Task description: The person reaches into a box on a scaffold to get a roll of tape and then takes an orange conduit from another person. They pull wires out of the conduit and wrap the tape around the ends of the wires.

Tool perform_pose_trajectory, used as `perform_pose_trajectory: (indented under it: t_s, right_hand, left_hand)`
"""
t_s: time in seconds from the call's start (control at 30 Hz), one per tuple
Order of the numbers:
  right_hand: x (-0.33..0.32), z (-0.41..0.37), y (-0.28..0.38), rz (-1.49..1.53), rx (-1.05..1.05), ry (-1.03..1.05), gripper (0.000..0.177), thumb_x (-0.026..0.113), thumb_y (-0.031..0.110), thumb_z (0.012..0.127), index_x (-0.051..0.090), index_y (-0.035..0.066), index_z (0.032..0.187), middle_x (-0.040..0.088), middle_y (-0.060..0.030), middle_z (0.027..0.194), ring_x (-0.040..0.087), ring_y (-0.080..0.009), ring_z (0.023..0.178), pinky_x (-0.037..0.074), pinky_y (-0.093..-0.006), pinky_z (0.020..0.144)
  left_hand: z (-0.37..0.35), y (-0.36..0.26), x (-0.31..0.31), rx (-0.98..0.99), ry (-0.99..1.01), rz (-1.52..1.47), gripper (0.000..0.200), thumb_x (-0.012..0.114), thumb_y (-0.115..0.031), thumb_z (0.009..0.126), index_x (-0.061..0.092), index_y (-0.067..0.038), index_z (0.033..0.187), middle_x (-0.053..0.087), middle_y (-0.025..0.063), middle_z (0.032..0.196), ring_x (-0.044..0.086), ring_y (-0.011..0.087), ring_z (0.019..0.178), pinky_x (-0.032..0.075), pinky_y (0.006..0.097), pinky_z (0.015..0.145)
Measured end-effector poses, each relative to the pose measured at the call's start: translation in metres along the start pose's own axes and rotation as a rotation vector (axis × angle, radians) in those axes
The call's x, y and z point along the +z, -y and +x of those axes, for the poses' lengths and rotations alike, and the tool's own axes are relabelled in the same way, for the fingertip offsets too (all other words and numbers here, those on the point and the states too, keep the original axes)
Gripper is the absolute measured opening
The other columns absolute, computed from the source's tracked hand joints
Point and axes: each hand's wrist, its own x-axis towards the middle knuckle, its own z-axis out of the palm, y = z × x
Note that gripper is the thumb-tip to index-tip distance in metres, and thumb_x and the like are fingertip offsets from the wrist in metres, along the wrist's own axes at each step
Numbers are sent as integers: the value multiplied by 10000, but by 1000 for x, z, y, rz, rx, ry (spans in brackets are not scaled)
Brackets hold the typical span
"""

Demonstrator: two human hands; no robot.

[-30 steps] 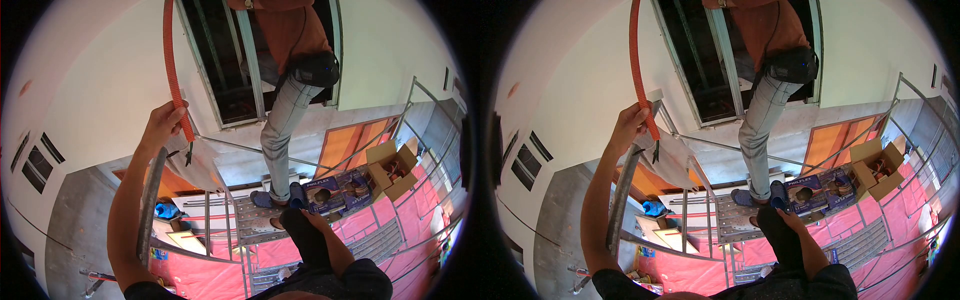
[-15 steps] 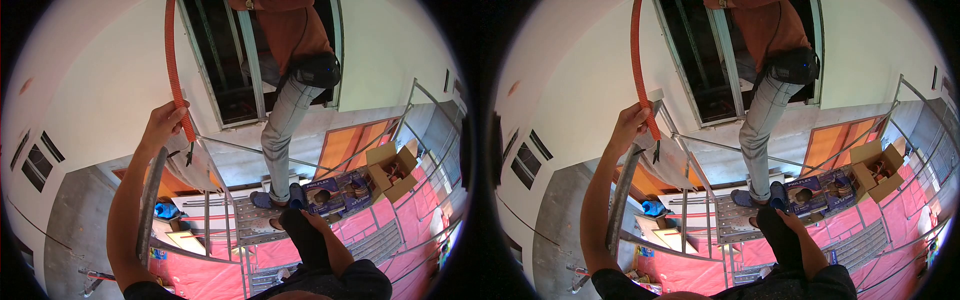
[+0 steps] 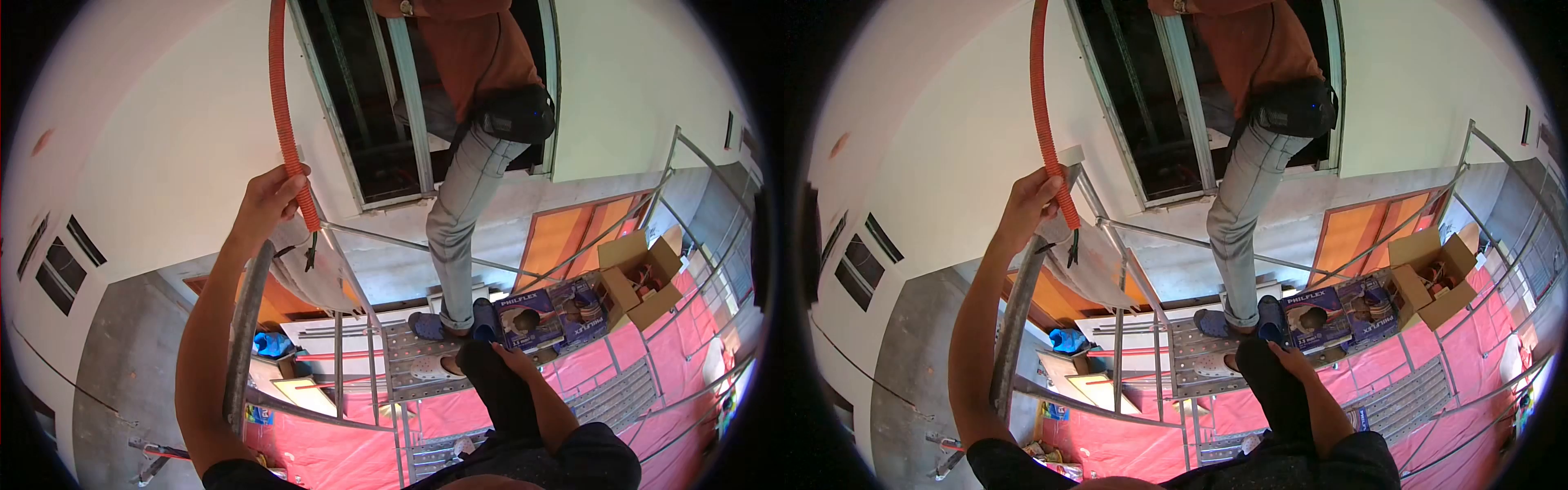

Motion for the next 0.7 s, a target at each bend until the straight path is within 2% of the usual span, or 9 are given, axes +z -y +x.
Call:
perform_pose_trajectory:
  t_s: [0.47, 0.7]
  right_hand:
    - [1, 3, -6, -10, 33, 6, 879, 498, 766, 789, 661, -37, 1108, 638, -299, 1096, 580, -425, 1131, 434, -421, 961]
    - [1, 2, -4, -8, 20, -2, 850, 500, 747, 805, 668, -37, 1087, 653, -287, 1061, 601, -414, 1098, 451, -415, 930]
  left_hand:
    - [-1, -1, 2, 7, -9, -15, 309, 552, -333, 981, 617, -56, 1099, 504, -49, 769, 397, 43, 597, 342, 206, 557]
    - [-1, -2, 2, 14, -15, 7, 309, 560, -334, 976, 618, -52, 1089, 497, -48, 758, 394, 42, 584, 332, 205, 544]
